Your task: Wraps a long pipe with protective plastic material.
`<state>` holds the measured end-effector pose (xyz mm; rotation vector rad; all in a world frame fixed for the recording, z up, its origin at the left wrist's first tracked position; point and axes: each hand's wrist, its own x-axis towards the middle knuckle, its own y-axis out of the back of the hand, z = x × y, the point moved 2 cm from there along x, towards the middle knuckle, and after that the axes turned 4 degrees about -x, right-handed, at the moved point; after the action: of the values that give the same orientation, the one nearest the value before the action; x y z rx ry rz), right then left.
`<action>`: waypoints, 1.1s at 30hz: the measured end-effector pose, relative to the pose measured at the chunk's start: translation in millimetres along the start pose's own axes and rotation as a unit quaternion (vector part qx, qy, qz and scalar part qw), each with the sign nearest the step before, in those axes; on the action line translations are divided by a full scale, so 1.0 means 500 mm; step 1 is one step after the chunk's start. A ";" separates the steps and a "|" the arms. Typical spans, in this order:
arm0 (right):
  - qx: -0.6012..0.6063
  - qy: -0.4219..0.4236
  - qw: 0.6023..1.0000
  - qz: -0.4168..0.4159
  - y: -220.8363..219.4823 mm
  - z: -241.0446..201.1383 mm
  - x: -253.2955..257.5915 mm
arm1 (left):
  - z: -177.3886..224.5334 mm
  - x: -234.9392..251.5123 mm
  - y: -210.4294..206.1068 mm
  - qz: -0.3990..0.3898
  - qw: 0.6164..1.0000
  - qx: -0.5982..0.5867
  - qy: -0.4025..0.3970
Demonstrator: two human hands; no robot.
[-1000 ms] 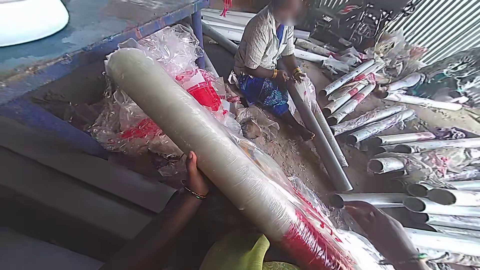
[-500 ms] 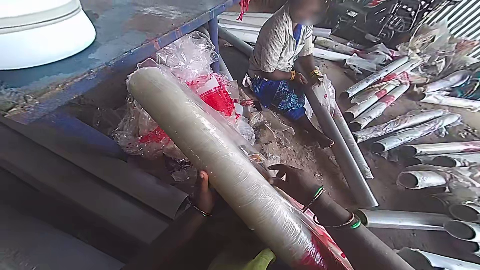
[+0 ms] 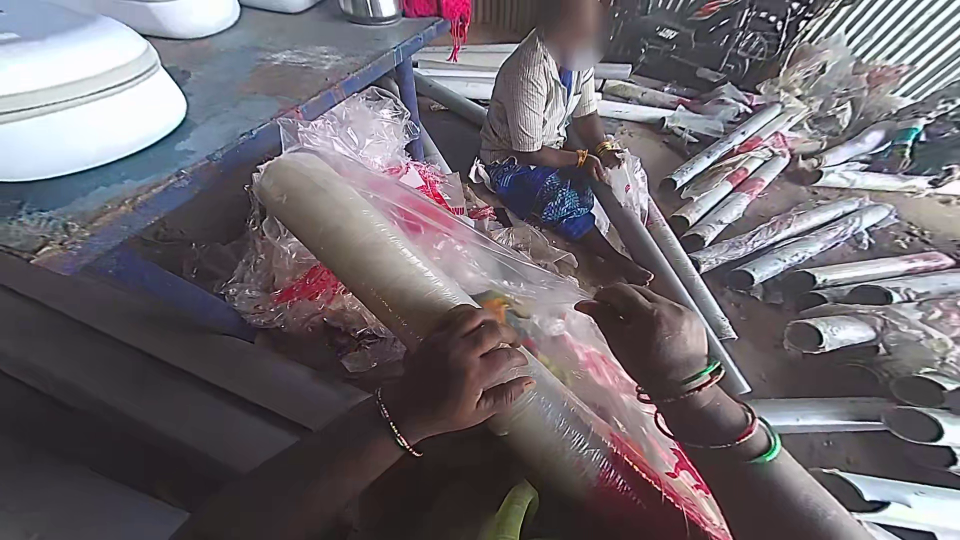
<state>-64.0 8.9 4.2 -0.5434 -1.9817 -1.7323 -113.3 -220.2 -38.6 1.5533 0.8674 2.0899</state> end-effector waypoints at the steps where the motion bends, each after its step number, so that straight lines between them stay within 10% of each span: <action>1: -0.013 0.019 1.000 0.016 0.000 -0.001 -0.002 | 0.001 0.007 -0.008 -0.008 1.000 0.021 -0.001; 17: -0.066 0.129 0.989 -0.006 -0.134 0.093 0.047 | -0.012 -0.055 -0.031 0.043 0.995 0.094 -0.011; 33: -0.042 0.053 0.996 -0.060 -0.232 0.173 0.015 | 0.023 -0.086 -0.049 0.050 0.998 0.038 -0.020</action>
<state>-142.2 79.2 -95.6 -0.3589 -1.9081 -1.8832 -90.4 -226.7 -83.3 1.7040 0.8815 2.1096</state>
